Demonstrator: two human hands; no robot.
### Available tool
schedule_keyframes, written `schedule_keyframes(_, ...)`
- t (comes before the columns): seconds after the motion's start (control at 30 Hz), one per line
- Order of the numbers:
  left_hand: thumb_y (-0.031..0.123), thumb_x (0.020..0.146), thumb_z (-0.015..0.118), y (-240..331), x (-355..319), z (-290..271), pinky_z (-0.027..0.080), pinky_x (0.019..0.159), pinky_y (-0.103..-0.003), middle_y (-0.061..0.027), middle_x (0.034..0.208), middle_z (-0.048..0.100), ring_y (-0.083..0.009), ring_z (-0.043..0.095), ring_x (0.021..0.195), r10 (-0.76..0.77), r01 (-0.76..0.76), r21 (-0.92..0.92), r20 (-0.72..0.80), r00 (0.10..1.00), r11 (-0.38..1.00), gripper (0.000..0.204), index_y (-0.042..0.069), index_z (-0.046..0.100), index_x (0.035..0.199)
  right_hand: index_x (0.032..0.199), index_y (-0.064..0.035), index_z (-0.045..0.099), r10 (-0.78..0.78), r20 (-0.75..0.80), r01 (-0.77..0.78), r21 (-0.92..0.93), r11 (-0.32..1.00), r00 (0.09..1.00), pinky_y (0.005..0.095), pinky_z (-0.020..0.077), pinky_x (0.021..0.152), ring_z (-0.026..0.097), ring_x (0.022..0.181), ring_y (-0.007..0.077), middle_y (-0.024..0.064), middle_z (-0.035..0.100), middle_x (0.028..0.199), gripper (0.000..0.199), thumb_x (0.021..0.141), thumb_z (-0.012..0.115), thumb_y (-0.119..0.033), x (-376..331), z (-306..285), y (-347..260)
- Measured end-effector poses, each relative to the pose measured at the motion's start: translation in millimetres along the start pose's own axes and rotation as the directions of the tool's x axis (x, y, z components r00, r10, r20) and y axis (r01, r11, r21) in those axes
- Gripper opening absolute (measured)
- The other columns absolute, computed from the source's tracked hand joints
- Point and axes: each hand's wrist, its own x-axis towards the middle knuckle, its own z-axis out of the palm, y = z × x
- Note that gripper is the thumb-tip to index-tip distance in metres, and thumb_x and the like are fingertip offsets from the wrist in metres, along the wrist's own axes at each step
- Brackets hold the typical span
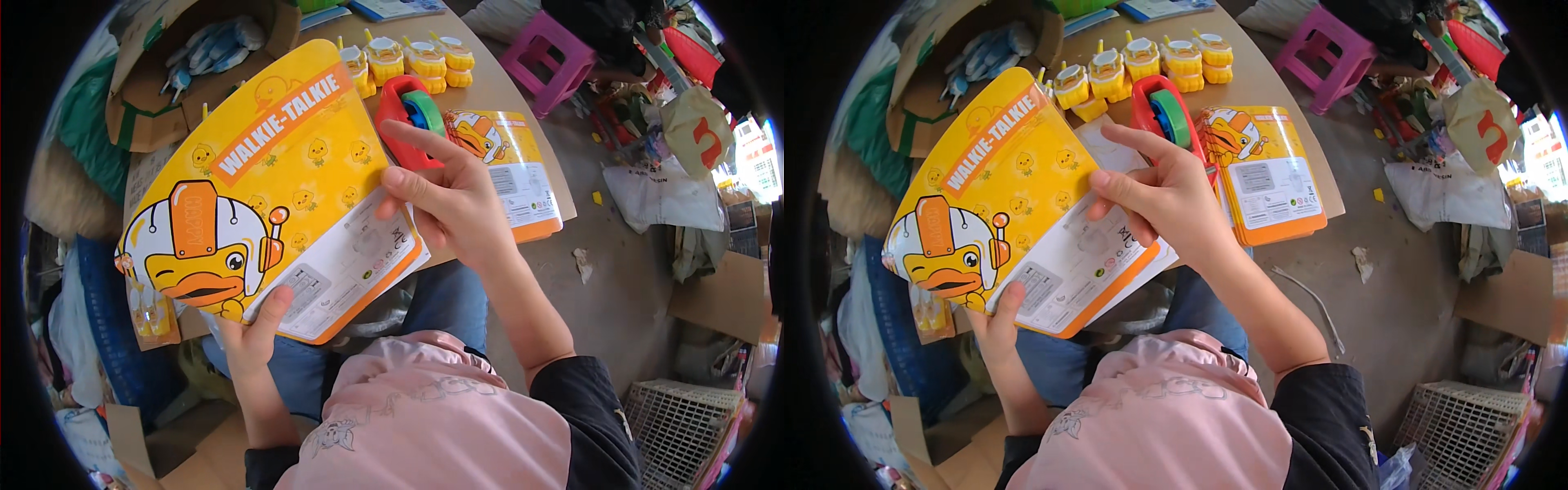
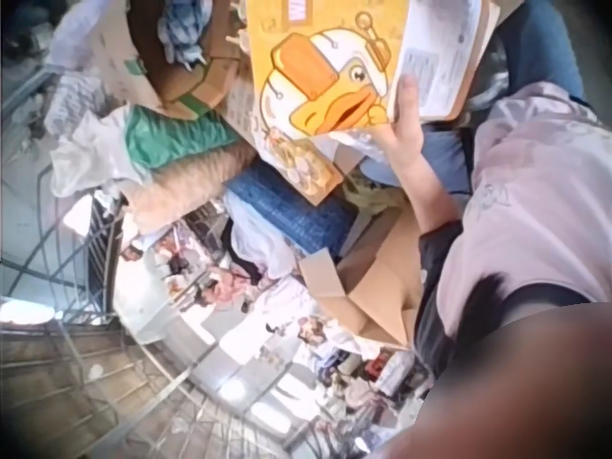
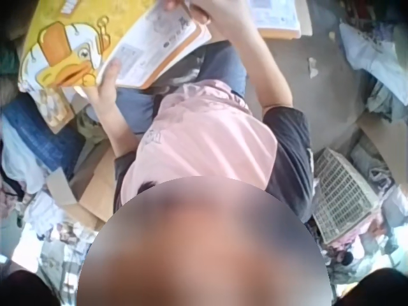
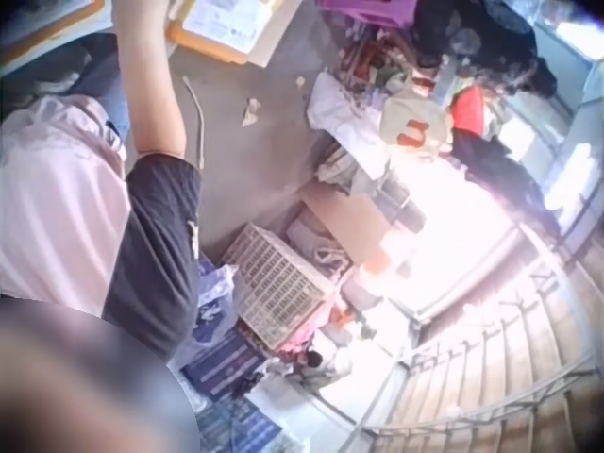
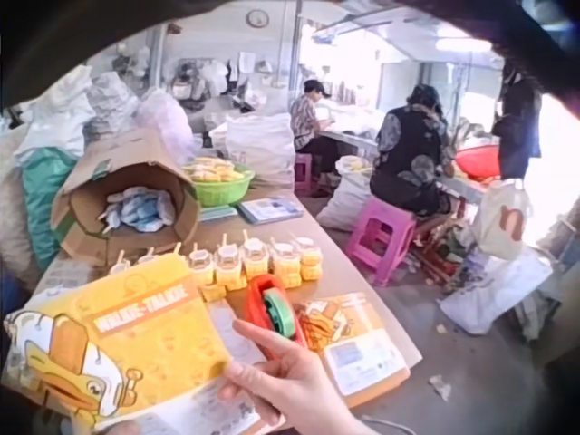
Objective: Labeling and packaging toy walkie-talkies into plastic shells and cardboard backings.
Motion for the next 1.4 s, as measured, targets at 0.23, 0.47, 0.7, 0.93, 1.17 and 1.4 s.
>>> schedule_keyframes(0.23,0.000,0.077,0.070,-6,-7,-8,0.044,0.090,-0.030,-0.0142,0.119,0.055,-0.0196,0.055,0.104,0.065,-0.064,0.036,-0.006,0.998,0.997,0.060,-0.004,0.040,0.128,0.091,0.0031,0.065,0.094,-0.080,-0.118,-0.397,0.910,0.992,0.0200,0.0261,0.032,0.039,0.033,0.0036,0.0011,0.054,0.054,0.038,0.088,0.064,-0.035,2,3,-3)
schedule_keyframes(0.47,-0.004,0.074,0.068,-8,-26,-28,0.043,0.092,-0.031,-0.0112,0.126,0.051,-0.0203,0.054,0.109,-0.276,0.207,-0.275,-0.243,0.930,0.939,0.072,0.003,0.034,0.138,0.078,-0.0021,0.060,0.100,0.122,-0.013,-0.569,0.822,0.987,0.0214,0.0282,0.039,0.040,0.047,0.0011,-0.0049,0.044,0.054,0.031,0.083,0.070,-0.030,5,11,12)
schedule_keyframes(0.7,0.007,0.081,0.066,77,10,-159,0.048,0.085,-0.031,-0.0123,0.111,0.061,-0.0199,0.060,0.100,0.126,-0.058,0.119,-0.714,0.689,0.991,0.042,-0.004,0.053,0.120,0.116,-0.0031,0.054,0.161,0.017,-0.141,-0.403,0.904,0.987,0.0164,0.0324,0.046,0.049,0.054,0.0026,-0.0025,0.053,0.062,0.036,0.081,0.064,-0.004,-15,-3,17)
schedule_keyframes(0.93,0.011,0.079,0.056,74,55,-235,0.048,0.076,-0.045,-0.0157,0.087,0.056,-0.0343,0.057,0.086,0.284,0.401,0.852,-0.315,0.906,-0.336,0.057,0.029,0.046,0.132,0.112,-0.0033,0.058,0.154,0.070,-0.107,-0.445,0.889,0.986,0.0170,0.0305,0.047,0.049,0.056,0.0034,-0.0010,0.054,0.064,0.028,0.084,0.061,-0.004,-6,10,23)
schedule_keyframes(1.17,0.040,0.076,0.067,-26,48,-234,0.048,0.079,-0.045,-0.0165,0.111,0.055,-0.0328,0.051,0.104,-0.036,0.270,0.901,-0.299,0.953,-0.340,0.063,0.024,0.047,0.134,0.114,-0.0046,0.059,0.200,0.164,-0.064,-0.599,0.798,0.966,0.0152,0.0290,0.048,0.042,0.054,-0.0019,-0.0025,0.055,0.067,0.031,0.083,0.064,-0.002,-6,28,28)
schedule_keyframes(1.4,0.060,0.073,0.063,-43,34,-216,0.040,0.083,-0.048,-0.0181,0.112,0.054,-0.0356,0.047,0.112,0.145,0.247,0.944,-0.218,0.965,-0.221,0.066,0.009,0.057,0.115,0.110,-0.0031,0.061,0.125,0.152,-0.020,-0.556,0.831,0.980,0.0160,0.0301,0.048,0.047,0.057,-0.0004,-0.0027,0.054,0.067,0.026,0.084,0.063,-0.003,6,26,28)
